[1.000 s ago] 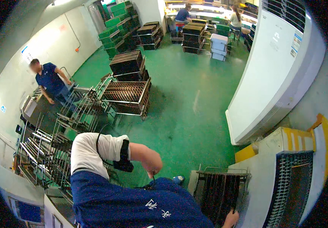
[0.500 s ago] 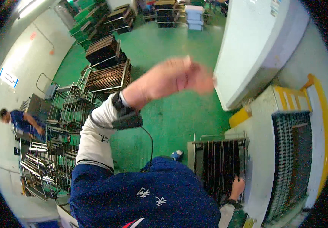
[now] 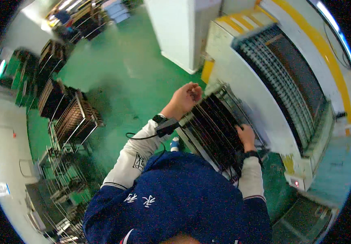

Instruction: Manually loading glass or plastic sheets into a processing machine and organizing them in racks.

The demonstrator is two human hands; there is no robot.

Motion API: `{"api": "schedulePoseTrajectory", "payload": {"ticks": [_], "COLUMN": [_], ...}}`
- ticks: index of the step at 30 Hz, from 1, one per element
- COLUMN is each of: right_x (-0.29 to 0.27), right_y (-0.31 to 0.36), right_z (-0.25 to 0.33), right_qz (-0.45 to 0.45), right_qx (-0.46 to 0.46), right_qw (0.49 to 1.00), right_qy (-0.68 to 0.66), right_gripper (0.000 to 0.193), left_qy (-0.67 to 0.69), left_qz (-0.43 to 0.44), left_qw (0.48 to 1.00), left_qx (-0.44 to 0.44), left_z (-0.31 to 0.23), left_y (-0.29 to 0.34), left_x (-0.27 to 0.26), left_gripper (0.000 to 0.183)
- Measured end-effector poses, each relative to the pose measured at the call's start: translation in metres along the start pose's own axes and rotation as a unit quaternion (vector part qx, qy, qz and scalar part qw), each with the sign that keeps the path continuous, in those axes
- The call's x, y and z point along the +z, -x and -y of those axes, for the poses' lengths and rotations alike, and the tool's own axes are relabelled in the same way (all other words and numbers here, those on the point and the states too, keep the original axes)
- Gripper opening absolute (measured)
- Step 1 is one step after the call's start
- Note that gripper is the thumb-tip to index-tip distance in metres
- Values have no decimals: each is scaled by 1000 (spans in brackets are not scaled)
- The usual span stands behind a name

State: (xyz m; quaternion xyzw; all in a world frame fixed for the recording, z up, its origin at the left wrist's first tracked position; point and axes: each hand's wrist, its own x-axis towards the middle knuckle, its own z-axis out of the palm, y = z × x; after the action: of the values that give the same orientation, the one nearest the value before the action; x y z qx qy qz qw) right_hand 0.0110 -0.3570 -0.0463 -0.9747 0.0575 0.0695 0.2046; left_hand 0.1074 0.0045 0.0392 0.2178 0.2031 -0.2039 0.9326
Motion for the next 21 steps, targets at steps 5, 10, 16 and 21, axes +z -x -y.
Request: {"api": "schedulePoseTrajectory", "payload": {"ticks": [5,10,16,21], "right_x": [-8,-9,-9,-4], "right_y": [12,15,12,15], "right_z": [12,20,19,5], "right_qz": [28,26,38,25], "right_qx": [52,70,58,21], "right_qw": [998,997,998,999], "right_qy": [4,7,-14,2], "right_gripper": [51,49,40,34], "left_qy": [-65,-453,-783,-840], "left_qz": [-15,-36,88,115], "left_qw": [996,883,465,381], "left_qx": [-66,117,404,369], "left_z": [76,103,106,117], "left_y": [-3,4,11,27], "left_x": [-5,-10,-38,-30], "left_gripper": [20,24,41,59]}}
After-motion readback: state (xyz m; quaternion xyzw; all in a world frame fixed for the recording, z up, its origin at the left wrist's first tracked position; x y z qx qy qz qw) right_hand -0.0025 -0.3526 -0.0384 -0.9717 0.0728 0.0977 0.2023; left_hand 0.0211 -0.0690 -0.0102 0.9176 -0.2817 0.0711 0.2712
